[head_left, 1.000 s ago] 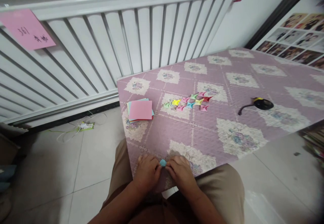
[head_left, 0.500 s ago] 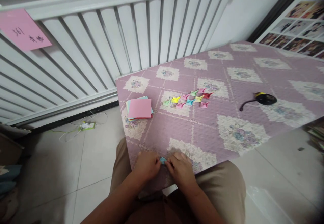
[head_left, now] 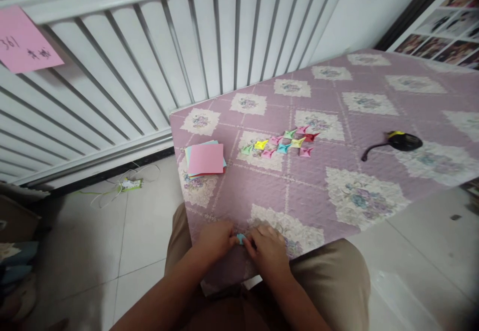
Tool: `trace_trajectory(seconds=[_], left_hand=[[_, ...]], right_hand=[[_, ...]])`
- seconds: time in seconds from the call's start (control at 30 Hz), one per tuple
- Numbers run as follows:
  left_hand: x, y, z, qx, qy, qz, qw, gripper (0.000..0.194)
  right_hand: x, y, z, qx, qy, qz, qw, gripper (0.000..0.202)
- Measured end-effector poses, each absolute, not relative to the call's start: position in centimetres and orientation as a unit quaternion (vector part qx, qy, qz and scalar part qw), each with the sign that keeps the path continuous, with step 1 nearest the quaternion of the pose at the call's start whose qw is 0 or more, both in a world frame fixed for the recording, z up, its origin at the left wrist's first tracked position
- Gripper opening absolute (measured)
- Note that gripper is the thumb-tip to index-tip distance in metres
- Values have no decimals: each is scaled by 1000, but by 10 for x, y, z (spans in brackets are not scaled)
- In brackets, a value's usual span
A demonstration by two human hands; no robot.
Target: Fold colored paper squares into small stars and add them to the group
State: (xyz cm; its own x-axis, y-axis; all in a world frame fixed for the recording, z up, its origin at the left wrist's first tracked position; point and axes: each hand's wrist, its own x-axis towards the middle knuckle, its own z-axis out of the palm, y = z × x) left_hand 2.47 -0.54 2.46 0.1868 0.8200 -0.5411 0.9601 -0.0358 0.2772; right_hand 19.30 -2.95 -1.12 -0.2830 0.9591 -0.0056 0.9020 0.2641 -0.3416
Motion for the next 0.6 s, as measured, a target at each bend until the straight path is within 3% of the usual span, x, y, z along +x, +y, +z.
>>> trace_trajectory(seconds=[0.33,0.6], left_hand=[[25,-7,31,734,606,-107,288,24],[24,-8,30,738,605,-99,281,23]], right_hand=[[206,-42,-31,-563,-793,138,190,10],[206,-80,-40,-515,-827,47,221,30]])
